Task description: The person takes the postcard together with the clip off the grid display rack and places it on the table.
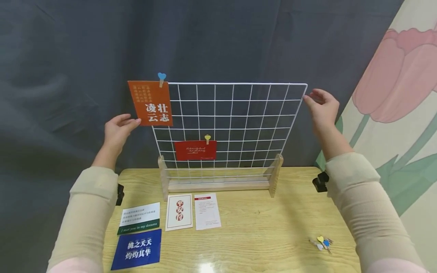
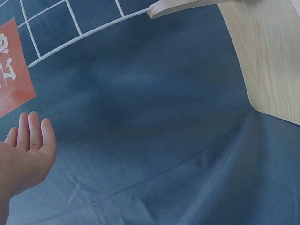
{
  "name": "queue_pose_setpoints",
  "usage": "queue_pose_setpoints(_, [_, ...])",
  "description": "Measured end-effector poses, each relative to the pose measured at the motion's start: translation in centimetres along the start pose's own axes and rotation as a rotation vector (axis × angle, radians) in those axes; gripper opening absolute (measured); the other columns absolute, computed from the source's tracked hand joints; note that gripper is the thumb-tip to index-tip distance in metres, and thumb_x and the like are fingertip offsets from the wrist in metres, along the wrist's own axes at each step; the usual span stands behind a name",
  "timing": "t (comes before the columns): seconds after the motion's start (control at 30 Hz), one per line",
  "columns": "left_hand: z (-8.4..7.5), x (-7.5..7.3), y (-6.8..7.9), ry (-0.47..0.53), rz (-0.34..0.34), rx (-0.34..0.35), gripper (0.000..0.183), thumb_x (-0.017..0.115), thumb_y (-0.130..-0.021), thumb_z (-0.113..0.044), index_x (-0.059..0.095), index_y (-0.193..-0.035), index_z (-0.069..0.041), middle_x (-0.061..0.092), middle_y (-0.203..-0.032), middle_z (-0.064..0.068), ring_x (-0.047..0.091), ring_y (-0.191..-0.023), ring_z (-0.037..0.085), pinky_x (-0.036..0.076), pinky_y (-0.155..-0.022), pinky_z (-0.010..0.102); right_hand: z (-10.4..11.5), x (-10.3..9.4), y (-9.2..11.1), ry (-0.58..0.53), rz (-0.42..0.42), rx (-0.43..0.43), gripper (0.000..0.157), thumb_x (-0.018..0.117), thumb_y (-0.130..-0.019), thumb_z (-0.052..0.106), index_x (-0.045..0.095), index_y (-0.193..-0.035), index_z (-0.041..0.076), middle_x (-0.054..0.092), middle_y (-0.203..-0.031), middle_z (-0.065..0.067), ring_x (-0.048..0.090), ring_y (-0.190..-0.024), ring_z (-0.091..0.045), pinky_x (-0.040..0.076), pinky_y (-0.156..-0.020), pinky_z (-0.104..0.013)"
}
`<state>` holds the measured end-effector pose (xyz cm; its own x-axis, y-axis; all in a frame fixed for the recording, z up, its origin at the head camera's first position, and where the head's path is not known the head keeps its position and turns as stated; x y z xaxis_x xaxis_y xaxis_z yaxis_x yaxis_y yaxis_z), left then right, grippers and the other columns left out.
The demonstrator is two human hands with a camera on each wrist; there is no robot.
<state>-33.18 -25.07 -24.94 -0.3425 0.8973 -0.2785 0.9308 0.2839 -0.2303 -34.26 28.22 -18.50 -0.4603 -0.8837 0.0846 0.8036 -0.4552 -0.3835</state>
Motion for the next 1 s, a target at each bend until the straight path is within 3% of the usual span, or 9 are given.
queue_pose_setpoints(0.43, [-0.1,0.8,-0.1,0.086,-0.082,-0.009,0.059,0.064,-0.077,-0.025,0.042,-0.124,0.002,0.052,-0.098,0.004,0.05,-0.095,0.016,0.036,-0.089,0.032,0.5,3.1,1.0,-0.036,0.031,-0.058,0.033,0.065,-0.075,0.003,0.057,-0.107,-0.002,0.056,-0.093,-0.001,0.05,-0.082,-0.01,0.042,-0.071,-0.016])
queue_pose_setpoints(0.57, [-0.1,1.2,-0.6,0.097,-0.092,-0.008,0.056,0.065,-0.077,-0.02,0.042,-0.124,0.003,0.053,-0.096,0.003,0.051,-0.088,0.011,0.038,-0.087,0.03,0.4,4.0,1.1,-0.081,0.027,-0.056,0.032,0.065,-0.074,0.002,0.057,-0.105,-0.002,0.056,-0.097,-0.006,0.051,-0.082,-0.011,0.043,-0.074,-0.018])
queue_pose_setpoints(0.63, [0.1,1.4,-1.0,0.112,-0.091,-0.018,0.057,0.065,-0.077,-0.02,0.043,-0.124,0.001,0.053,-0.101,0.008,0.05,-0.092,0.014,0.037,-0.088,0.031,0.3,4.4,1.2,-0.109,0.033,-0.052,0.031,0.065,-0.075,0.002,0.058,-0.105,-0.002,0.055,-0.1,-0.007,0.051,-0.084,-0.012,0.042,-0.077,-0.021])
queue_pose_setpoints(0.87, [4.6,1.3,-5.2,0.225,-0.066,0.054,0.058,0.076,-0.064,-0.026,0.055,-0.115,-0.01,0.058,-0.101,0.01,0.054,-0.092,0.016,0.042,-0.082,0.028,0.2,5.8,1.7,-0.128,0.036,-0.084,0.028,0.065,-0.074,0.002,0.06,-0.102,0.001,0.055,-0.104,-0.009,0.049,-0.084,-0.012,0.041,-0.073,-0.02])
queue_pose_setpoints(0.97, [3.7,1.6,-4.4,0.224,-0.08,0.024,0.056,0.074,-0.068,-0.022,0.052,-0.118,-0.007,0.056,-0.105,0.012,0.053,-0.094,0.018,0.041,-0.084,0.029,0.5,6.5,2.0,-0.101,0.057,-0.098,0.03,0.065,-0.075,0.003,0.059,-0.104,0.0,0.054,-0.107,-0.01,0.048,-0.085,-0.012,0.04,-0.072,-0.021])
queue_pose_setpoints(1.0, [2.4,1.7,-3.2,0.168,-0.098,-0.016,0.057,0.071,-0.071,-0.022,0.049,-0.121,-0.004,0.053,-0.11,0.016,0.05,-0.099,0.021,0.038,-0.088,0.033,0.6,6.7,2.1,-0.095,0.068,-0.101,0.031,0.065,-0.076,0.004,0.058,-0.105,-0.001,0.053,-0.107,-0.01,0.048,-0.086,-0.013,0.041,-0.073,-0.021])
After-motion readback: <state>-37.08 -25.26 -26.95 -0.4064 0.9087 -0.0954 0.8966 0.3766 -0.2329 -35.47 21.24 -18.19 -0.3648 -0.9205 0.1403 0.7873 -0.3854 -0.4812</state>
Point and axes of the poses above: each hand's wrist, its own y-axis away from the middle knuckle, its own x-axis out of the palm, z = x × y, the point moved 5 cm from there along -y, towards the middle knuckle
